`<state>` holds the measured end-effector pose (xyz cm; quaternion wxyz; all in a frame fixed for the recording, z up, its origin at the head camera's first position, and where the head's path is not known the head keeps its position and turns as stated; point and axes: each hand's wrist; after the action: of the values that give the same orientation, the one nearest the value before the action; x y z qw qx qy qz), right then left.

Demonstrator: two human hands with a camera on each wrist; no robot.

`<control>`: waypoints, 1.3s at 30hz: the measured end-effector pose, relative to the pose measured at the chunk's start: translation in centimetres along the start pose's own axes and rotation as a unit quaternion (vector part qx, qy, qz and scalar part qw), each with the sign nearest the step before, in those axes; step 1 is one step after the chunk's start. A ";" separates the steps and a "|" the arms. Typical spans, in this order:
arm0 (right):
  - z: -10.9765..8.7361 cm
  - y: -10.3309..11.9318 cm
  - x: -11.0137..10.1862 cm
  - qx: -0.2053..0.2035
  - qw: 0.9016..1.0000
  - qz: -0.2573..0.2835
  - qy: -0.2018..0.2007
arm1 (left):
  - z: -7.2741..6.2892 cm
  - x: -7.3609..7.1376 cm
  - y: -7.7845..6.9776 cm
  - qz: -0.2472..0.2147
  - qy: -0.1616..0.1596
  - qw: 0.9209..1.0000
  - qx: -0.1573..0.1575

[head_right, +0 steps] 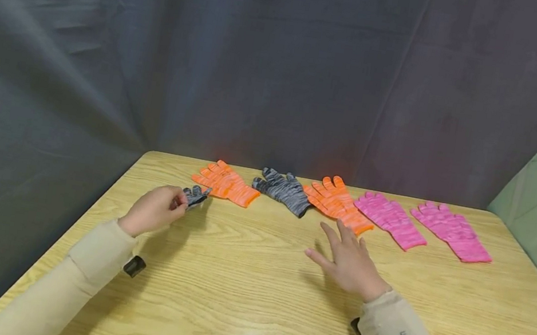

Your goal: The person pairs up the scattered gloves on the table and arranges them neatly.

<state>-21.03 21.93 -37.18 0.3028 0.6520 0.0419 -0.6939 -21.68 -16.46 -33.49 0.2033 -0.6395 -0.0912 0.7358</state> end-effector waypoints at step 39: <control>0.8 0.1 0.2 -0.003 1.000 0.007 0.021 | -7.8 2.7 -3.5 0.040 0.221 0.965 0.138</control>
<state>-21.66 21.40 -37.22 0.3084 0.6656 0.0455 -0.6781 -13.64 -13.18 -35.82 0.2752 -0.7552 0.0838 0.5890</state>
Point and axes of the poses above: each hand's wrist, its own z-axis towards the middle knuckle, its own x-axis out of the palm, y = z × x, and after that the axes turned 4 degrees about -x, right-handed
